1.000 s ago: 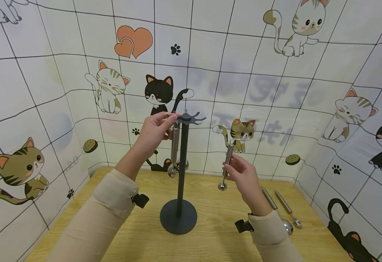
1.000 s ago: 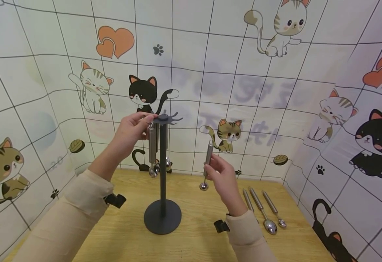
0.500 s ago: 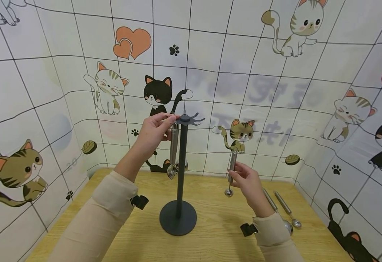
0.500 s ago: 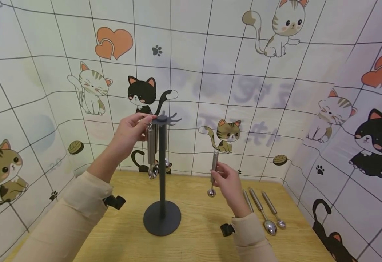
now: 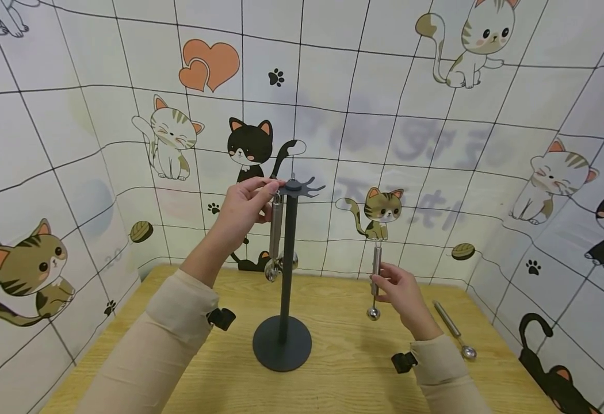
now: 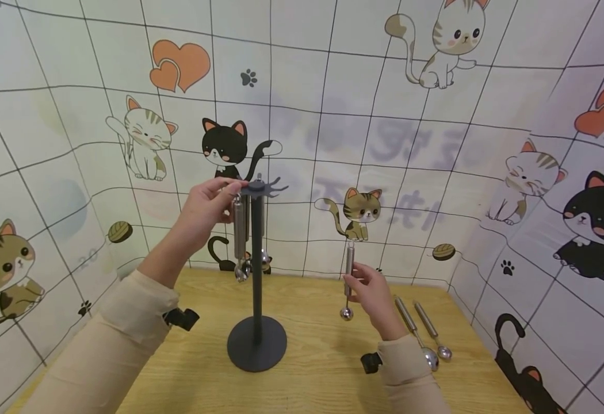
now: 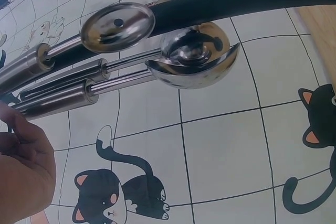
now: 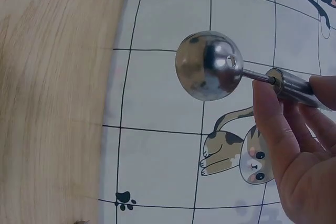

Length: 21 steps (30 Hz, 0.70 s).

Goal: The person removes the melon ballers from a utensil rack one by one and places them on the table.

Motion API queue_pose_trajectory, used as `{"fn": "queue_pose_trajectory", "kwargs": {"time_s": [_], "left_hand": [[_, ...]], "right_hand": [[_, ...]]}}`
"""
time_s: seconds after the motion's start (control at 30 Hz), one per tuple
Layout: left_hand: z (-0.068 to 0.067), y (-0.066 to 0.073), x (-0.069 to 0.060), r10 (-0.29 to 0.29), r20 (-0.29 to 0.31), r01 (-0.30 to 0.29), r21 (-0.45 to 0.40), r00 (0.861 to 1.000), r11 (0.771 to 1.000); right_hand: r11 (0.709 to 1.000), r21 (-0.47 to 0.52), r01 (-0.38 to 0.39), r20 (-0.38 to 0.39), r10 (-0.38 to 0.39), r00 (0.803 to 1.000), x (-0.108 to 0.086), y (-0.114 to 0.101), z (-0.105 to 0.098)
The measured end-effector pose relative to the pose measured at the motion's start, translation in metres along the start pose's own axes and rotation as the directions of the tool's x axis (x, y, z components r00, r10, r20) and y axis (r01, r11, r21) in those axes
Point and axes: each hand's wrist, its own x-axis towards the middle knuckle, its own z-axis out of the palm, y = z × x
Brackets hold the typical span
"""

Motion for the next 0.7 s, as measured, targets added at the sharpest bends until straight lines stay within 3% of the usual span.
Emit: {"fn": "queue_pose_trajectory", "kwargs": {"time_s": [0.37, 0.7], "left_hand": [[0.000, 0.001, 0.001, -0.001, -0.005, 0.001, 0.000, 1.000, 1.000], [-0.001, 0.000, 0.001, 0.000, -0.008, 0.001, 0.009, 1.000, 1.000]], "right_hand": [[0.994, -0.006, -0.105, 0.046, 0.105, 0.993, 0.010, 0.031, -0.019], [0.990, -0.031, -0.137, 0.093, 0.140, 0.986, 0.015, 0.056, -0.034]]}}
